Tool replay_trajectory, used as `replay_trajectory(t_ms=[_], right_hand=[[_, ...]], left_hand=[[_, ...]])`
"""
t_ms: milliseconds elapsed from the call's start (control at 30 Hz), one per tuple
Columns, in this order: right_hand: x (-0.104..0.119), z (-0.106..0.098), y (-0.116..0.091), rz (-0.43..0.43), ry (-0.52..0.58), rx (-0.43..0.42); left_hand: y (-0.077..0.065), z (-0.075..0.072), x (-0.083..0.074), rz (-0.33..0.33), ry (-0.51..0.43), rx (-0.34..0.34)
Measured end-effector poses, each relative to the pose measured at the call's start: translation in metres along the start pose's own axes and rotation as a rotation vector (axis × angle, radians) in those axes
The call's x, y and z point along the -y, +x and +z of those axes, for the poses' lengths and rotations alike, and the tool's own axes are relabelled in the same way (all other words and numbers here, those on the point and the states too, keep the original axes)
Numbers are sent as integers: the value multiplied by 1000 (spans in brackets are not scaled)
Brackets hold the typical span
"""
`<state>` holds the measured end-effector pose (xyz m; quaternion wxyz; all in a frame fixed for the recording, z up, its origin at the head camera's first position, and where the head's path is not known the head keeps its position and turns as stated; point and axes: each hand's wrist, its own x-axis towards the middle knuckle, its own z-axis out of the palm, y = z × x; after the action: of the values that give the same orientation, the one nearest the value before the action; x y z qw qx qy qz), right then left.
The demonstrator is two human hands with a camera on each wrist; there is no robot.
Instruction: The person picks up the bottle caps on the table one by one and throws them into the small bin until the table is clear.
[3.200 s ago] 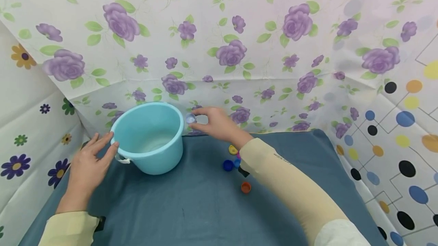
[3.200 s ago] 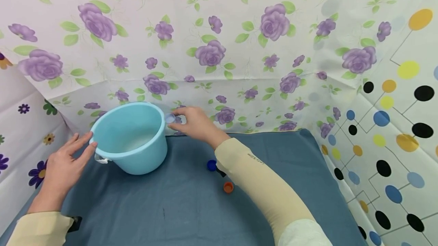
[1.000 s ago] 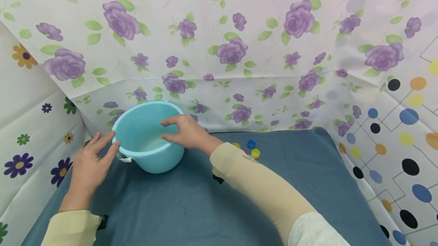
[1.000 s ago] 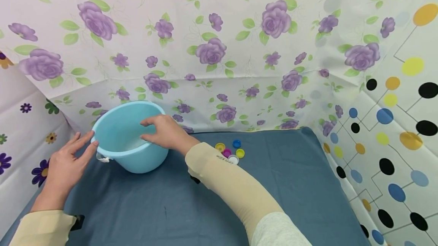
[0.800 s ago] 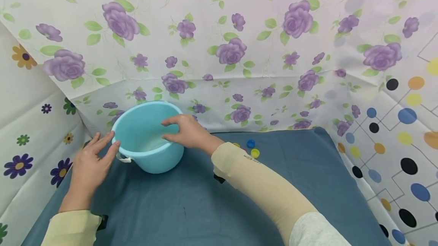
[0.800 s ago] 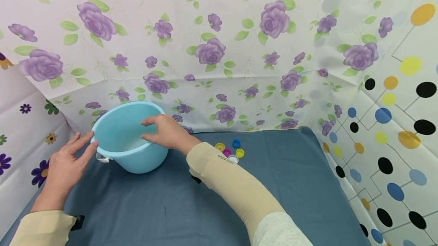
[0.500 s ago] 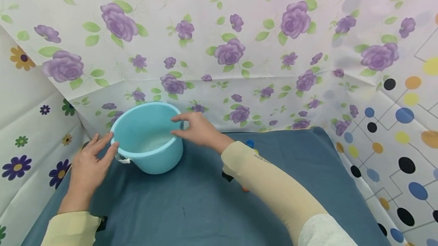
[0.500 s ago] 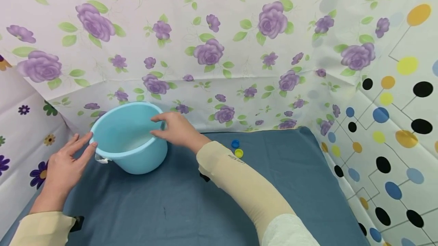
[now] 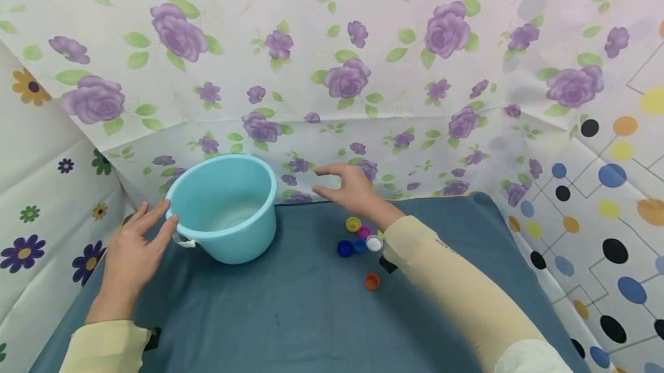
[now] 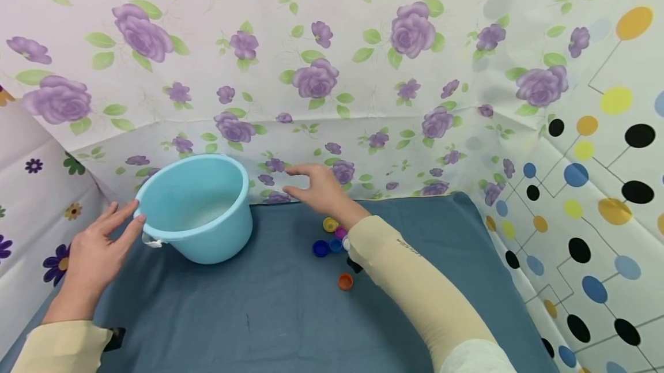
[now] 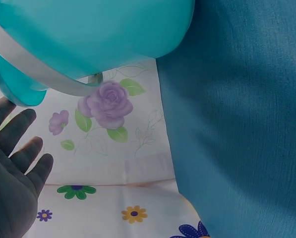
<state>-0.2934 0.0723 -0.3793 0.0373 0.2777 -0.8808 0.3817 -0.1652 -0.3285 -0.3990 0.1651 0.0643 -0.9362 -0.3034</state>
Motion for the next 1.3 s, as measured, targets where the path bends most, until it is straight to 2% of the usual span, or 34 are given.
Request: replay_trajectory(t_ms=[133, 300, 533, 767, 1000, 1167, 1300], right_hand=[[-22, -10, -12, 19, -18, -44], [-48, -22, -29, 85, 4, -42], [-82, -32, -54, 185, -36, -47], [-115, -33, -81, 241, -54, -49], [-146, -31, -108, 340, -89, -27], [-160, -29, -124, 401, -101, 6], [-166, -25, -134, 414, -127, 28]], left_hand=[[0, 0, 0, -6, -1, 4], [0, 0, 0, -13, 1, 6], [0, 0, 1, -14, -4, -3], [0, 1, 0, -15, -6, -1], [0, 1, 0, -11, -10, -2], [0, 1, 0, -11, -12, -1], [0, 1, 0, -13, -10, -2]])
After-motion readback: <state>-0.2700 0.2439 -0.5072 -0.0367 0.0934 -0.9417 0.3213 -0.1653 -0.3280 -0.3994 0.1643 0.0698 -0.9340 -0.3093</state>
